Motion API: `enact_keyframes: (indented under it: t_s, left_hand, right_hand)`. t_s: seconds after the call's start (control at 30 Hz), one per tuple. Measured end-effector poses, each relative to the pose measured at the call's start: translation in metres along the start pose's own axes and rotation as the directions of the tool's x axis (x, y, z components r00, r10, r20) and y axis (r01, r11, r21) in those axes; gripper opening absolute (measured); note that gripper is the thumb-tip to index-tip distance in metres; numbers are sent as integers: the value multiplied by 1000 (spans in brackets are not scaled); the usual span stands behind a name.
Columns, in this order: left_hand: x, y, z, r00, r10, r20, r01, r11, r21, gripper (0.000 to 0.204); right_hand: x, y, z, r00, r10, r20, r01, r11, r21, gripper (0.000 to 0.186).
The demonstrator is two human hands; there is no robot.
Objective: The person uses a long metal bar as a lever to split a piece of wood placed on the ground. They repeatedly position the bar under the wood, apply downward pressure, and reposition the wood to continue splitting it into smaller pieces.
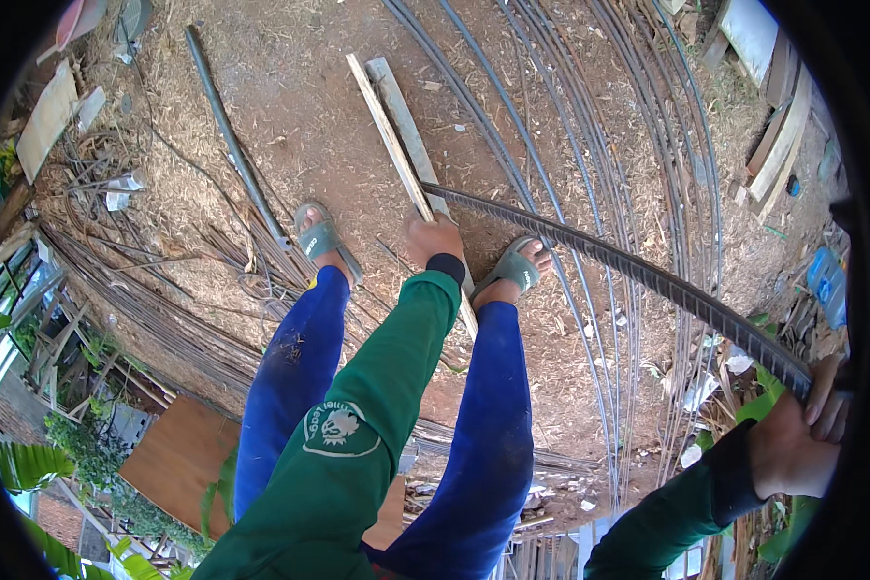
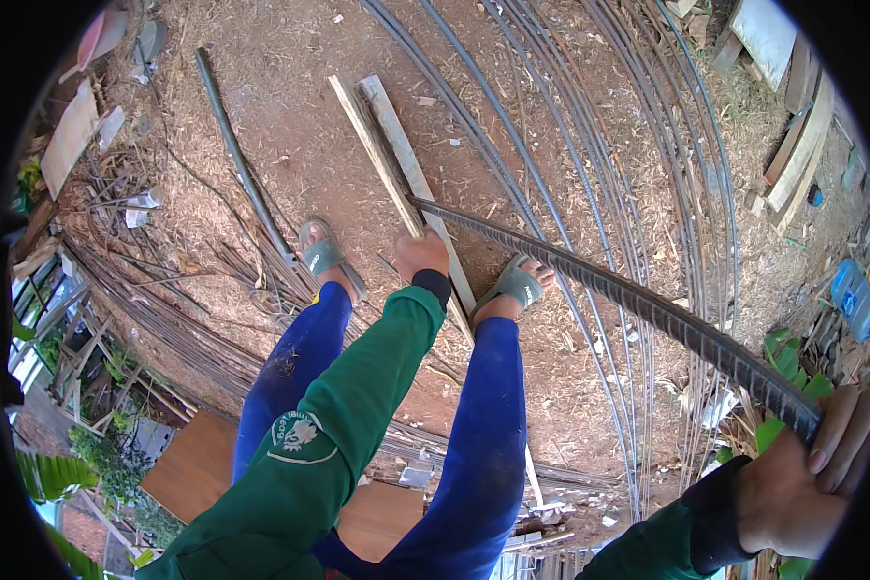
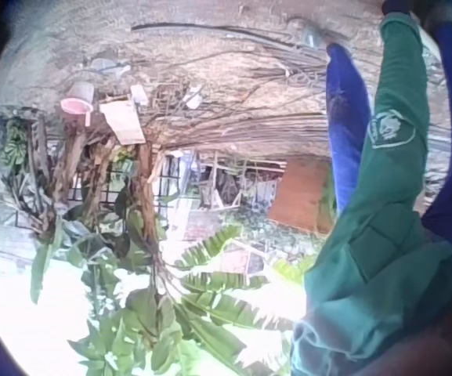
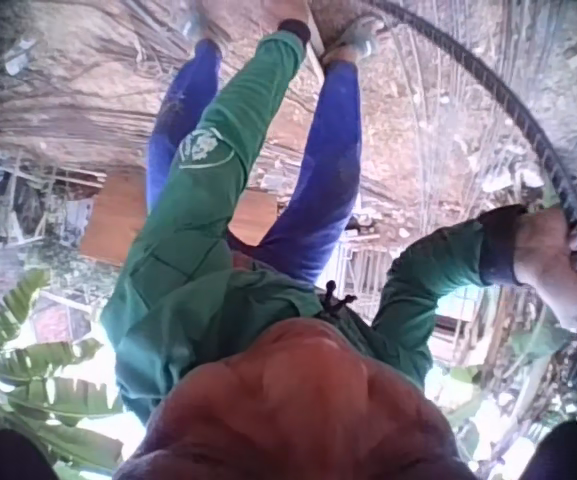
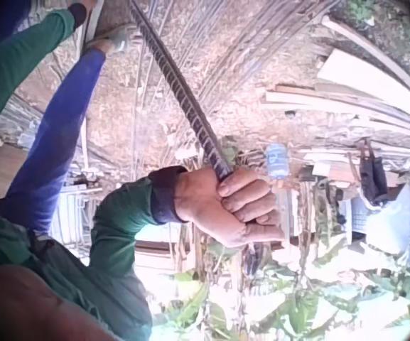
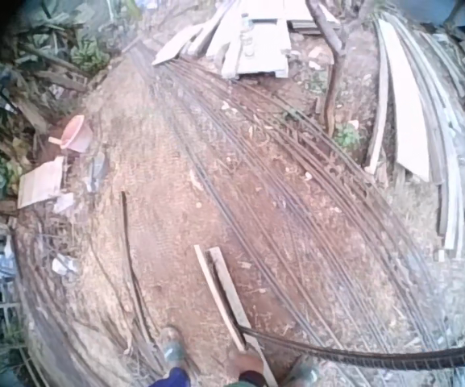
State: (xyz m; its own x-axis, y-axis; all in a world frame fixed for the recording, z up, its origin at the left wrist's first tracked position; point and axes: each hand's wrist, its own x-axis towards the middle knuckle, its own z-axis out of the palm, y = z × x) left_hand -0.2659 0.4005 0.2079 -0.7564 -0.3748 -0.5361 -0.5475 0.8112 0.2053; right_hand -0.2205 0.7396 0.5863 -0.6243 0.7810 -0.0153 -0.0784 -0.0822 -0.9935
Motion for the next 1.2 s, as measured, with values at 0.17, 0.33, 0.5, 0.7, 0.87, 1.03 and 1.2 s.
enact_keyframes:
  t_s: [0.17,0.33,0.5,0.7,0.87,1.03,1.2]
  left_hand:
    - [-17,14,-90,867,460,191,-450,888,-98,70]
    - [-64,60,-198,533,746,399,-423,643,-638,72]
    - [-104,91,-258,-80,944,319,-646,195,-738,31]
    - [-76,82,-274,51,984,169,-674,158,-721,39]
    - [-43,48,-306,16,961,276,-677,213,-704,37]
    - [-10,22,-339,41,934,355,-674,288,-680,33]
    - [27,-13,-354,143,947,289,-619,313,-720,40]
  right_hand:
    - [-68,-3,57,971,-84,-224,111,988,109,39]
    - [-131,-24,123,927,-128,-352,132,991,-14,39]
    - [-162,-38,198,912,-122,-393,119,992,-31,36]
    - [-195,-41,262,944,-139,-300,116,989,-93,36]
    - [-238,-36,318,970,-187,-158,173,980,-100,36]
    - [-266,-24,370,968,-252,0,248,951,-183,35]
    - [-275,-14,421,921,-324,216,374,890,-259,32]
